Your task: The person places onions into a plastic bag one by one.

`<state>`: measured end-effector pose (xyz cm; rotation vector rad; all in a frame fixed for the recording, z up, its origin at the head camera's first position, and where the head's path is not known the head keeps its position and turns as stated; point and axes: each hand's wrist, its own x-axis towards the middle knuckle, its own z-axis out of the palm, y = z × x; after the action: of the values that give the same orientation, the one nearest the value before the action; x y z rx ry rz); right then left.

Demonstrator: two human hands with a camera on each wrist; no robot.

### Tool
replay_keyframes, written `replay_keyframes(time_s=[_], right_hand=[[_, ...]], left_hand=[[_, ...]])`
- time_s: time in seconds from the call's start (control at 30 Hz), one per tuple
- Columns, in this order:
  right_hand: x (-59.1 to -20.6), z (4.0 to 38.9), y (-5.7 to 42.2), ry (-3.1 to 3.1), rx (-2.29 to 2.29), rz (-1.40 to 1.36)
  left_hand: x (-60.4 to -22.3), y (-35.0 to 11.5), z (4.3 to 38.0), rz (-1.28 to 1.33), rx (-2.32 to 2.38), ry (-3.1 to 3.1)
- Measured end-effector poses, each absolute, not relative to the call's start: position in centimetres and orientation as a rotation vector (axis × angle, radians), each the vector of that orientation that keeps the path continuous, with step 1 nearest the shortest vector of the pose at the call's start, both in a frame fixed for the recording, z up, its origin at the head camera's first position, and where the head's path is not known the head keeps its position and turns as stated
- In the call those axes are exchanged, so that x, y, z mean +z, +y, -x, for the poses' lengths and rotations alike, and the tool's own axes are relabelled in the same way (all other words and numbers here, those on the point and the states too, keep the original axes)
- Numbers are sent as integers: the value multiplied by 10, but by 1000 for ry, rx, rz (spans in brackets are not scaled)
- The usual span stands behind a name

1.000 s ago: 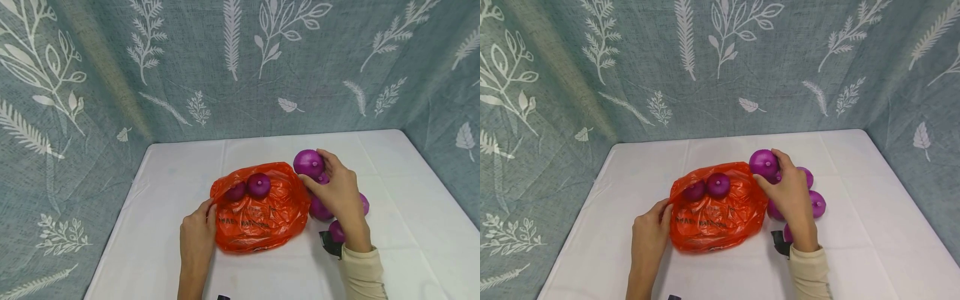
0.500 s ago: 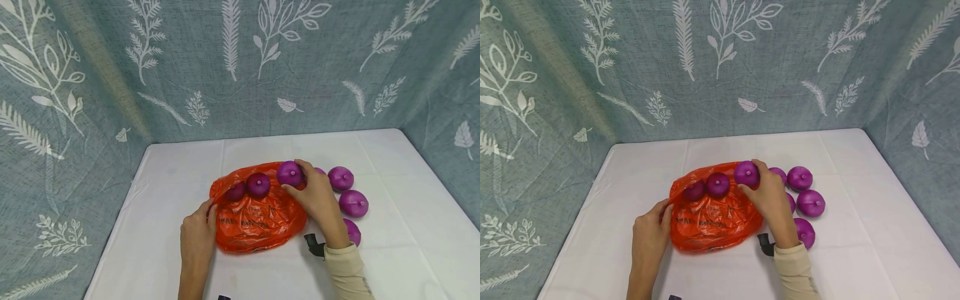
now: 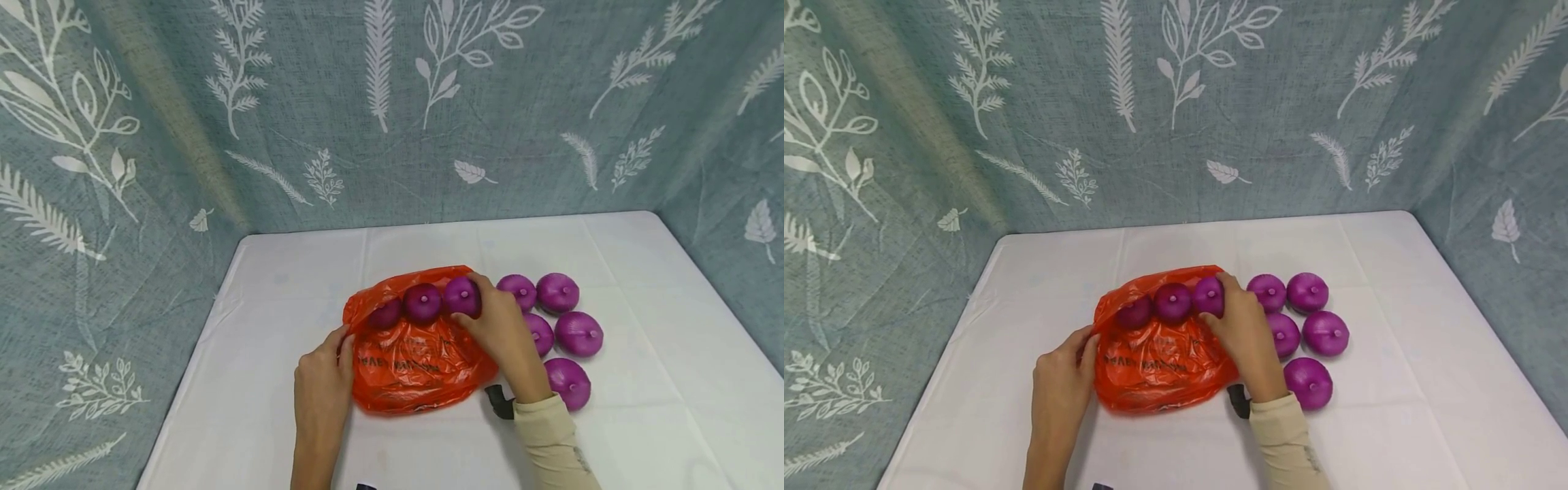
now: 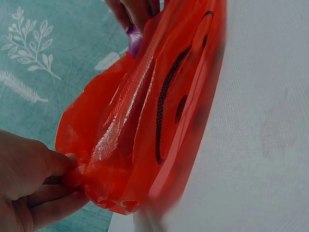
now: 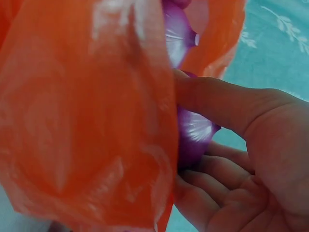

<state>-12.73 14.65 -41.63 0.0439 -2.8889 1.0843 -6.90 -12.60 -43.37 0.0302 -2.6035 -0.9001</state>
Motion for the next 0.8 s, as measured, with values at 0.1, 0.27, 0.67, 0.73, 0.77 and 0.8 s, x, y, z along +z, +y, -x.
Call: replay_keyframes(time_s=[0.1, 0.27, 0.67, 0.73, 0.77, 0.8], right_hand=[[-419, 129, 144, -2908, 1072, -33], [-424, 131, 142, -2936, 1035, -5], [-433, 128, 132, -2932, 987, -56], [-433, 128, 131, -2933, 985, -58], [-432, 128, 130, -2936, 985, -56], [-432, 128, 130, -2941, 983, -55]], left_hand=[[-434, -126, 69, -25, -901, -2598], [-435, -126, 69, -18, -908, -2591], [-437, -128, 69, -22, -894, -2593], [-437, -129, 69, -23, -892, -2591], [-437, -129, 69, -26, -893, -2590], [-437, -129, 69, -27, -894, -2590]])
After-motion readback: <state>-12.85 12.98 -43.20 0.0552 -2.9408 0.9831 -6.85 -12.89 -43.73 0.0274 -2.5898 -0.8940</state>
